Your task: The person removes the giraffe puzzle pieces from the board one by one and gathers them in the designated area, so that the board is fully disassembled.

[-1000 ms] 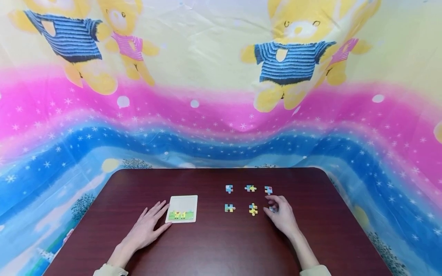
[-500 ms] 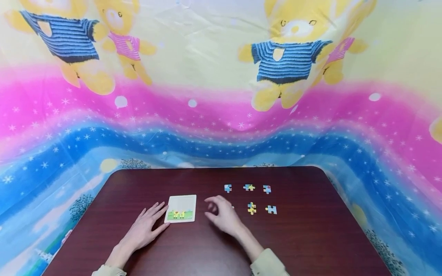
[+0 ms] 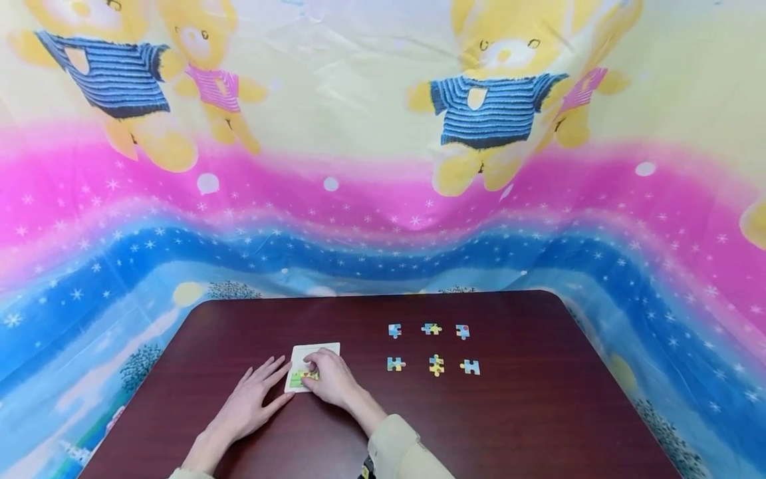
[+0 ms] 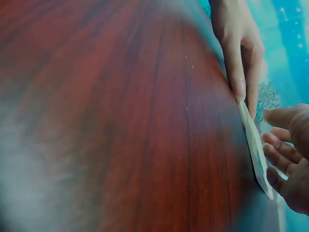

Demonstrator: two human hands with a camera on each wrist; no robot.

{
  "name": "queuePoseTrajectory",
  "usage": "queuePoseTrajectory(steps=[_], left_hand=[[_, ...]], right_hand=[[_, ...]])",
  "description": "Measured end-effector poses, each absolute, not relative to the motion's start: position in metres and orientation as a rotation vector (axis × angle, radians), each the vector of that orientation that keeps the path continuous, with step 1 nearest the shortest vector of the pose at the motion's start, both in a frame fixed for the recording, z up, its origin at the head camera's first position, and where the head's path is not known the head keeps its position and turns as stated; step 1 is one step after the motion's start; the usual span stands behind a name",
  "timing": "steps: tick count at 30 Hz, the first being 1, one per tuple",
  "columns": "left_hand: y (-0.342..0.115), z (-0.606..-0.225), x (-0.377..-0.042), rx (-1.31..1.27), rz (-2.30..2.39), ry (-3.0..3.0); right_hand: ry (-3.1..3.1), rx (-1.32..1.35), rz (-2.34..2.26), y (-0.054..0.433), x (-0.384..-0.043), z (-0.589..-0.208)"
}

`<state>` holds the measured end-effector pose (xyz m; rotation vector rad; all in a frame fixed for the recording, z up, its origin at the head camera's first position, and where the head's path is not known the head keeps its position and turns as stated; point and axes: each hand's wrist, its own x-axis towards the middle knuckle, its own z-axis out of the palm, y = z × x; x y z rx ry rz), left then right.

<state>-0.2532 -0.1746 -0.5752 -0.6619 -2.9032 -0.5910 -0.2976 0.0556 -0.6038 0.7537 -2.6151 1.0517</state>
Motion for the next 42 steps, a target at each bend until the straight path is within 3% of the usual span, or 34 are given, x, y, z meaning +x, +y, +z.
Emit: queuePoseTrajectory(steps=[9,26,42], left_hand=[[-0.174,-0.576,-0.252,-0.657,-0.592,-2.872],[-0.172,-0.579,-0.251,-0.638,-0.619,-2.848],[-0.171,-0.580,-0.250,-0.630,-0.620,-2.840]], right_hand=[[-2.787,0.591,1.029,0.045,-0.276,-0.565],[-2.647,0.459,1.256,0.040,-0.269,-0.584],[-2.634,0.516,1.263,0.043,-0.269,-0.590]])
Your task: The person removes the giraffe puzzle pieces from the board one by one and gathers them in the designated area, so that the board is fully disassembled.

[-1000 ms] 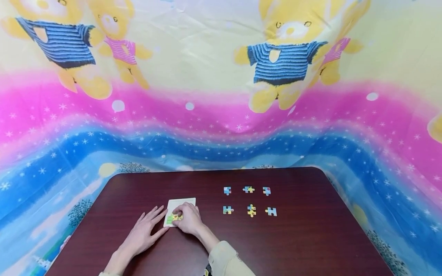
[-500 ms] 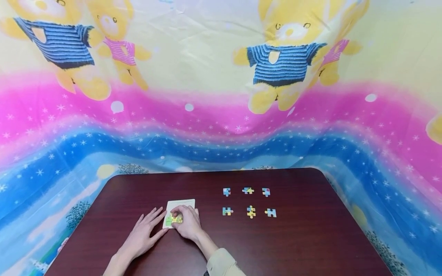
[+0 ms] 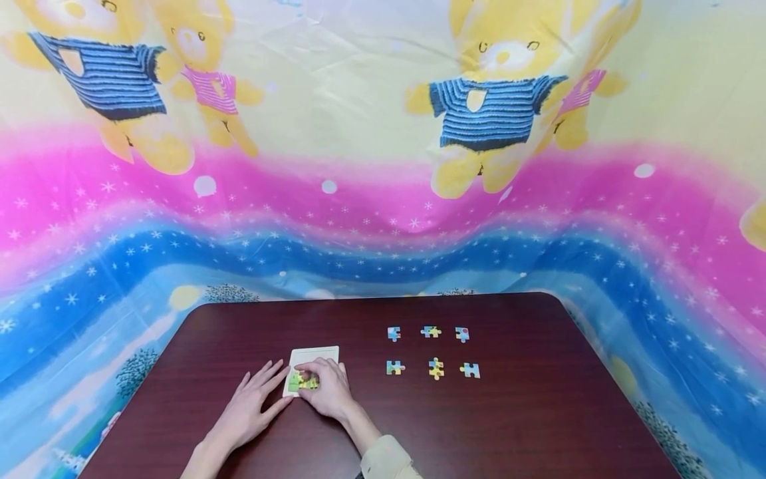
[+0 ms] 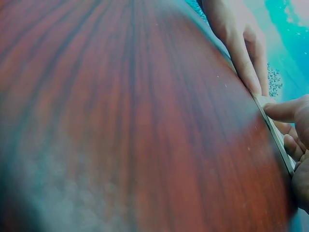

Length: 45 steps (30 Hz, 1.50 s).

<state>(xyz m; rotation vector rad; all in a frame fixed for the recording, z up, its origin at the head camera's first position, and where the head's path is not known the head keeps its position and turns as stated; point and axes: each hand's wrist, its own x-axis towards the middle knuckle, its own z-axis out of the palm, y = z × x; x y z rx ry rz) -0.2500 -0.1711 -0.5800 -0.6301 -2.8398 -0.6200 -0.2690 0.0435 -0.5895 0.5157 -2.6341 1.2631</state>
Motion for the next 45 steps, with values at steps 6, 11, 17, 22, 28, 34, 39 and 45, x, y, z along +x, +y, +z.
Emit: queuePoseTrajectory(steps=[6,11,17,22,28,34,39,45], left_hand=[[-0.1709,-0.5798,-0.2487,-0.630,-0.618,-2.825],[-0.1710,-0.5798,-0.2481,-0.630,-0.615,-2.822],[-0.1712,-0.5797,-0.2480,-0.629,-0.615,-2.824],[-0.1716,-0.5794,-0.2493,-0.625,-0.612,-2.845],[-0.1717,-0.5795,-0.2509,-0.622,-0.620,-2.869],[-0.1724,-0.5833,-0.2491,-0.654,-0.624,-2.830],[-0.1721,-0.5846,-0.2484,-0.677,-0.599,-2.809],[-0.1715,-0.5831,-0.2481,-0.676,-0.591,-2.799]], right_hand=[[-2.626,0.533,1.270,0.0438,-0.2681,-0.5898],[-2.615,0.531,1.293,0.0433,-0.2671,-0.5895],[-2.584,0.543,1.249,0.0428,-0.2674,-0.5914],[-2.571,0.522,1.278,0.0429,-0.2690,-0.5928],[-2.569,0.520,1.284,0.0437,-0.2696,-0.5943],[-2.563,0.527,1.241,0.0431,-0.2664,-0.5948],[-2.551,0.539,1.206,0.0433,-0.2658,-0.5946],[-2.523,0.555,1.297,0.0445,-0.2663,-0.5931]])
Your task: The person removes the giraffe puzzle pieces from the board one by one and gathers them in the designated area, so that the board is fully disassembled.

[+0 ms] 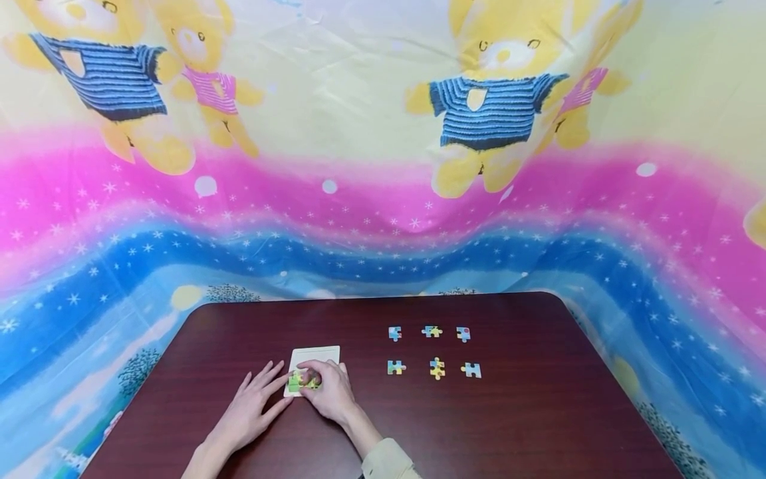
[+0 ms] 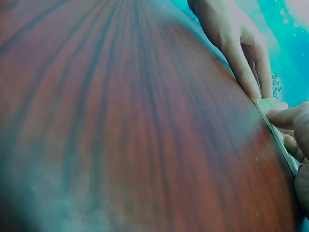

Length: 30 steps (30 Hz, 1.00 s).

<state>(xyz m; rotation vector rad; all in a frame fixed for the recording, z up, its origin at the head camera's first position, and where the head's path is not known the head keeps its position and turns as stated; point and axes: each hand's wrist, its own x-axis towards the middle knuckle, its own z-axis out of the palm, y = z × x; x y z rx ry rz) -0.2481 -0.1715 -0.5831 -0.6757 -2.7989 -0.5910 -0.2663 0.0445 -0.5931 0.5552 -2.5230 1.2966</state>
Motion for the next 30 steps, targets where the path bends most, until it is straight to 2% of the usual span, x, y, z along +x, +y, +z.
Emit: queuePoseTrajectory(steps=[11,23,30], left_hand=[[-0.1709,-0.5829,-0.2473,-0.673,-0.601,-2.799],[-0.1718,-0.5857,-0.2471,-0.681,-0.608,-2.772],[-0.1715,-0.5875,-0.2490,-0.689,-0.618,-2.750]], right_hand=[[-2.489,0.546,1.299,0.0444,-0.2663,-0.5925],[-2.331,0.463,1.690,0.0453,-0.2705,-0.5948],[-2.321,0.403,1.711,0.0452,-0.2716,-0.5943]])
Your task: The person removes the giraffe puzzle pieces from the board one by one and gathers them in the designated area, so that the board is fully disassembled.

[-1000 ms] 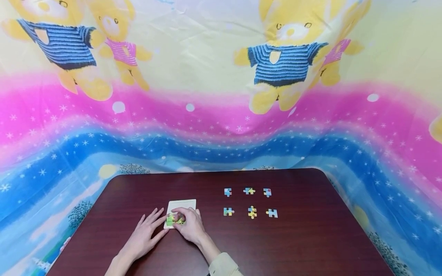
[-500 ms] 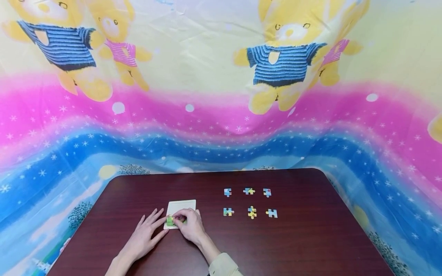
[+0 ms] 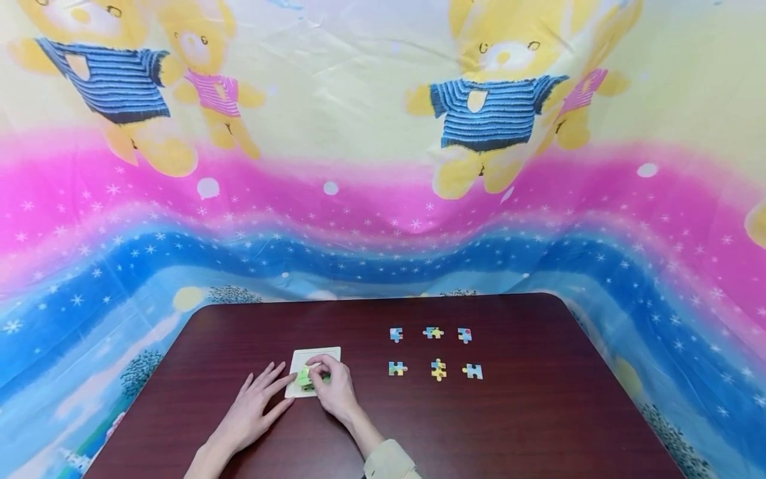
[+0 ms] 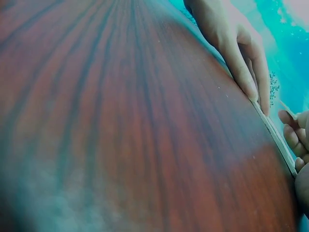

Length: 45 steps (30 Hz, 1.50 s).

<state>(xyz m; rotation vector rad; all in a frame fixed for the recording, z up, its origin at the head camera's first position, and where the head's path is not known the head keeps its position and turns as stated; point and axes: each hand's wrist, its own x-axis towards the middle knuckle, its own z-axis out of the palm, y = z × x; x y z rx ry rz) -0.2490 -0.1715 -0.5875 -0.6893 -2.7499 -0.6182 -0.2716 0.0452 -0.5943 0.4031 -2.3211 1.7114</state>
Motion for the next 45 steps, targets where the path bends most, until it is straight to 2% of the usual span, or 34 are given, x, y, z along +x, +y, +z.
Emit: queuePoseTrajectory(steps=[8,26,37,45], left_hand=[[-0.171,-0.587,-0.246,-0.681,-0.623,-2.743],[-0.150,-0.592,-0.252,-0.735,-0.656,-2.307],[-0.148,-0.587,-0.254,-0.801,-0.679,-2.203],[-0.144,-0.579,-0.248,-0.835,-0.768,-2.192]], right_hand=[[-2.297,0.372,1.676,0.045,-0.271,-0.596],[-2.359,0.403,1.653,0.046,-0.270,-0.596],[-2.425,0.634,1.818,0.066,-0.266,-0.579],[-2.468,0.654,1.652,0.080,-0.253,-0.566]])
